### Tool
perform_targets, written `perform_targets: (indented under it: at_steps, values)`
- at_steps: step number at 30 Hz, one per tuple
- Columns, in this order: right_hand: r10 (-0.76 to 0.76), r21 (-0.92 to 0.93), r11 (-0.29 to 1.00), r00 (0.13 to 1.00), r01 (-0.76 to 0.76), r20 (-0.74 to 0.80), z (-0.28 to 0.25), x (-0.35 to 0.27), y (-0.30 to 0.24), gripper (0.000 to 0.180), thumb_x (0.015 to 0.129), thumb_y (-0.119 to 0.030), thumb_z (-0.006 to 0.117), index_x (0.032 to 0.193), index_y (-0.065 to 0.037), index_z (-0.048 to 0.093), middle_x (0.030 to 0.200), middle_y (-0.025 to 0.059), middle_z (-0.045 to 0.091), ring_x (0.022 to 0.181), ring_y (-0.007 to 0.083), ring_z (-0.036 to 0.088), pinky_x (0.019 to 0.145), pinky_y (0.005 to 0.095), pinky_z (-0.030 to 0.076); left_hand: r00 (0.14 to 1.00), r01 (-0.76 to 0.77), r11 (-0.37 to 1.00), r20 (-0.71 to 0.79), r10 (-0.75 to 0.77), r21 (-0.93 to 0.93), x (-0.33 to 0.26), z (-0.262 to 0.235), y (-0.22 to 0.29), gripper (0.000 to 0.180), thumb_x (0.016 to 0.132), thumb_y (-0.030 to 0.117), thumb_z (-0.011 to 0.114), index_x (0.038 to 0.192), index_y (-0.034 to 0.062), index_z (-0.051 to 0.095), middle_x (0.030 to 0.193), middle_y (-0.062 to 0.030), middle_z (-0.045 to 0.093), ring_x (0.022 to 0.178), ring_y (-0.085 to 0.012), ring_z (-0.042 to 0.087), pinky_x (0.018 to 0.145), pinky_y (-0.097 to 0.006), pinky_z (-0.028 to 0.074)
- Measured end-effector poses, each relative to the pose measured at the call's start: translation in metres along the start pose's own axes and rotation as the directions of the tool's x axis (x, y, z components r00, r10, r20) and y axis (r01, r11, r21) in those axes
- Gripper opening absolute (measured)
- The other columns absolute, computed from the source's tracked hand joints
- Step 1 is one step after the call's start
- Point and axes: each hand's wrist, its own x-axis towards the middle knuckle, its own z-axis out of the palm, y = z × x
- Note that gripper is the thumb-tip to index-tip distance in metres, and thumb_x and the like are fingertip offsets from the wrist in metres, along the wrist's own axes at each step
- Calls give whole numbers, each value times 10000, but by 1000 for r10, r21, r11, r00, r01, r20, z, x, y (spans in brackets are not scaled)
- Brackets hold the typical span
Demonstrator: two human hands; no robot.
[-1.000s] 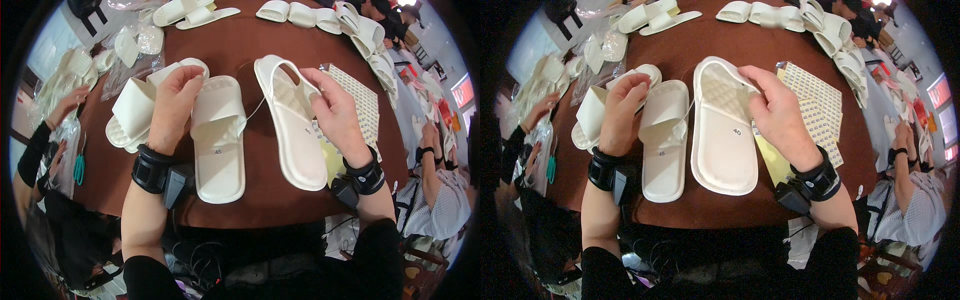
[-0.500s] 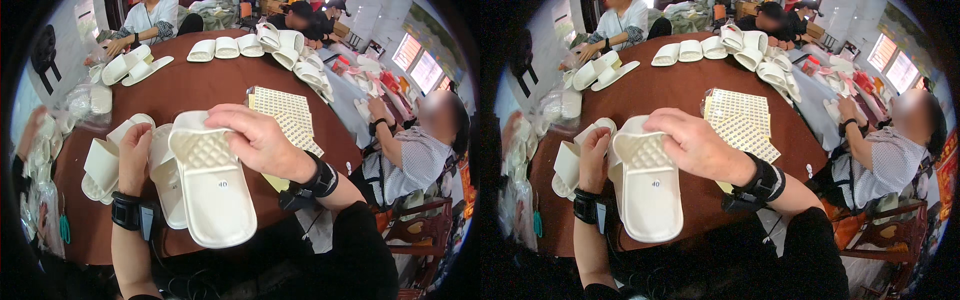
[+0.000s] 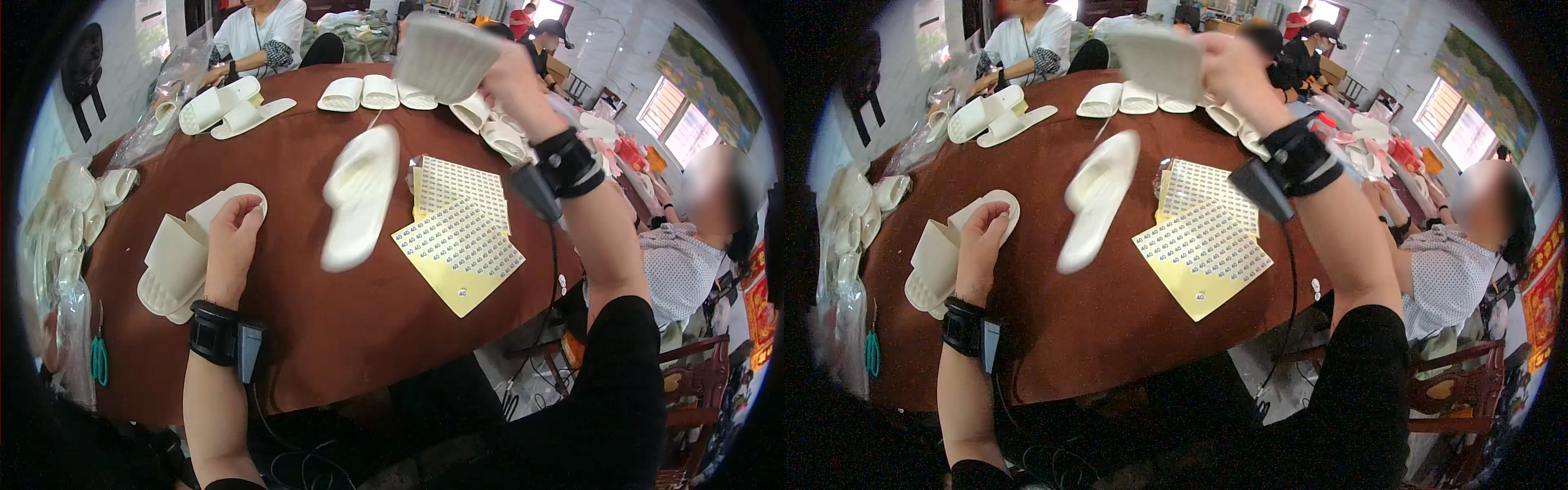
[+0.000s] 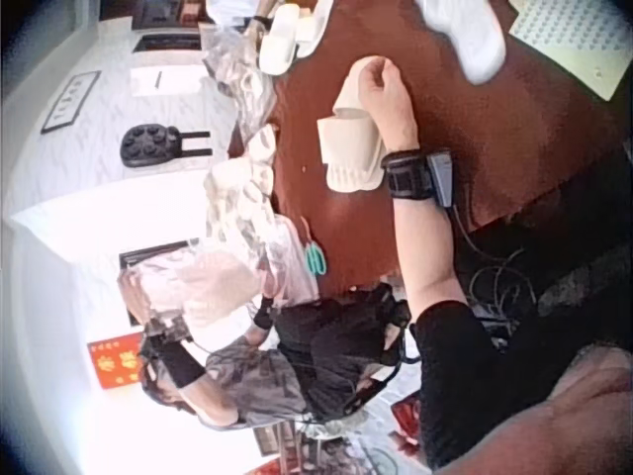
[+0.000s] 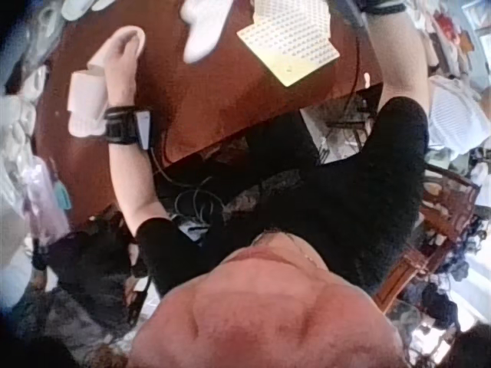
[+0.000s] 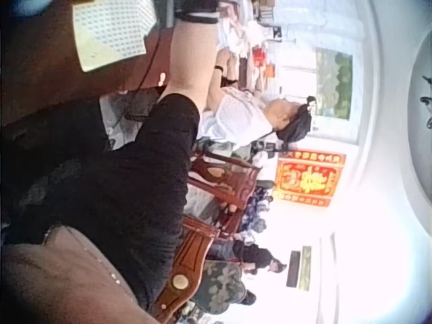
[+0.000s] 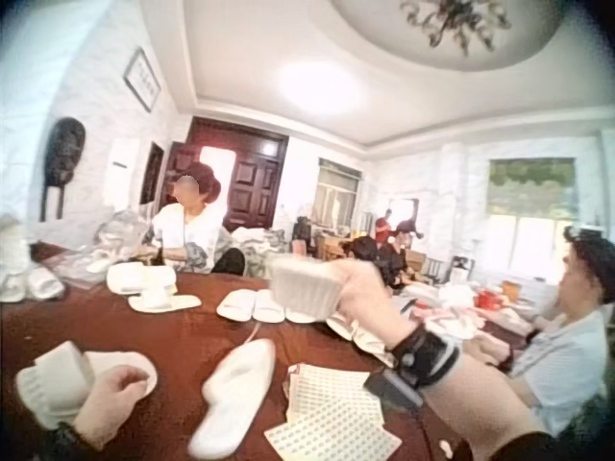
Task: Pairing white slippers and applying size labels to them.
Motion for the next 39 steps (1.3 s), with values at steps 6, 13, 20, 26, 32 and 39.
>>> perform_targets:
  at_steps: [6, 13, 20, 26, 32, 39]
  values:
    - [6, -58, 998, 931, -29, -366, -75, 49, 50, 338, 876, -175, 630, 1175, -19, 661, 769, 64, 679, 529, 103, 609, 415, 236, 472, 1000, -11, 1000, -12, 11, 1, -3, -7, 6, 233, 928, 122, 562, 1095, -30, 623, 1016, -52, 646, 943, -128, 580, 861, -272, 456]
    - [345, -316, 886, 938, -340, -43, -75, 25, 155, 586, 873, -217, 577, 1402, -13, 428, 1158, 142, 595, 927, 204, 614, 645, 356, 563, 999, -29, 999, -17, 29, -13, -2, -4, 8, 220, 936, 114, 552, 1090, -29, 617, 1017, -52, 638, 941, -119, 575, 851, -262, 453]
    - [257, -538, 828, 960, -158, 113, -46, -14, 216, 591, 832, -198, 589, 1372, 3, 455, 1245, 239, 575, 1131, 338, 566, 893, 390, 476, 999, -38, 999, -31, 39, 28, -5, -7, 12, 232, 934, 118, 537, 1095, -30, 616, 1019, -52, 634, 944, -129, 576, 861, -264, 444]
    - [52, -561, 826, 985, 51, 165, -30, -9, 222, 564, 836, -182, 578, 1339, 51, 476, 1255, 248, 585, 1168, 362, 560, 1005, 377, 421, 991, -131, 966, 62, 120, 225, -11, 2, 23, 235, 926, 152, 564, 1050, -30, 645, 1002, -64, 665, 975, -144, 590, 879, -282, 459]
    - [-123, -174, 964, 916, 202, 381, 66, 1, 92, 462, 869, -189, 613, 1295, -23, 547, 1164, 184, 642, 1057, 251, 624, 915, 348, 477, 943, -236, 937, 293, 157, 257, -14, 9, 19, 208, 913, 170, 596, 1007, -8, 649, 895, -100, 680, 861, -153, 627, 779, -296, 494]
    - [-561, 276, 814, 566, 512, 605, 215, -33, -72, 411, 864, -201, 599, 1225, -5, 585, 1161, 211, 648, 1080, 339, 629, 948, 396, 492, 900, -172, 937, 436, 23, 305, -16, 5, 10, 241, 895, 205, 620, 1015, 0, 654, 886, -128, 698, 830, -207, 656, 755, -330, 511]
